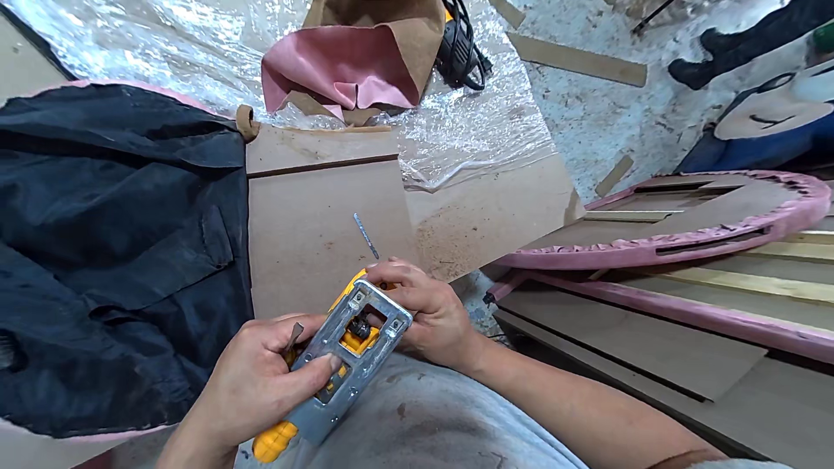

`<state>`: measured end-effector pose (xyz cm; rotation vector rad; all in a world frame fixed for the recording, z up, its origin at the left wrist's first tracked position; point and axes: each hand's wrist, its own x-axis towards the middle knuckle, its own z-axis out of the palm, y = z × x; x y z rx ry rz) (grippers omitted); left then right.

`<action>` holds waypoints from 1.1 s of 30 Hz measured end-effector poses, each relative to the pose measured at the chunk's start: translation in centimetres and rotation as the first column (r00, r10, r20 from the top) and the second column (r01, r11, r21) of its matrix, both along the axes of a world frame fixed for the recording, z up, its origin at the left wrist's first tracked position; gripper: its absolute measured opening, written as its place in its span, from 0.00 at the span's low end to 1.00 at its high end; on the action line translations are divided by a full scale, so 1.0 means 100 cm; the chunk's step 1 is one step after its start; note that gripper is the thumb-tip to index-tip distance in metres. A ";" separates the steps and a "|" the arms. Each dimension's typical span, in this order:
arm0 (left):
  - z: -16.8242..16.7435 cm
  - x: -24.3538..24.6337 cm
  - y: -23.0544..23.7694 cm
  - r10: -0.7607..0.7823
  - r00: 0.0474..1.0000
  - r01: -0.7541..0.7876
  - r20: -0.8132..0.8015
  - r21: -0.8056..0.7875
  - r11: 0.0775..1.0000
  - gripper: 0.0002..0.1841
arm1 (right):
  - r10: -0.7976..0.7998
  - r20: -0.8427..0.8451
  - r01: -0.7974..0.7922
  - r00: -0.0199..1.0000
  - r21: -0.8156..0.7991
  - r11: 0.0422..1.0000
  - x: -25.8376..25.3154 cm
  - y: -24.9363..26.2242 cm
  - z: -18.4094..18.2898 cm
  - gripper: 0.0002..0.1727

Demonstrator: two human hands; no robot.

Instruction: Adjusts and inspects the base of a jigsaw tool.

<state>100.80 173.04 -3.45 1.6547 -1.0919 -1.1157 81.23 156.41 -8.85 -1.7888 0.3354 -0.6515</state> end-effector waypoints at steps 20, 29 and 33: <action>-0.049 0.036 0.015 0.095 0.986 -0.100 -0.138 -0.023 0.995 0.34 | -0.040 0.060 0.015 0.997 0.369 0.929 0.020 0.024 -0.006 0.06; -0.012 -0.016 0.030 0.027 0.979 -0.075 -0.201 -0.239 0.968 0.37 | -0.037 0.020 0.027 0.999 0.372 0.928 0.021 0.016 -0.007 0.06; -0.019 -0.043 0.024 0.331 0.920 -0.385 -0.208 -0.330 0.862 0.19 | -0.164 0.014 0.139 0.986 0.457 0.879 0.024 0.034 0.001 0.07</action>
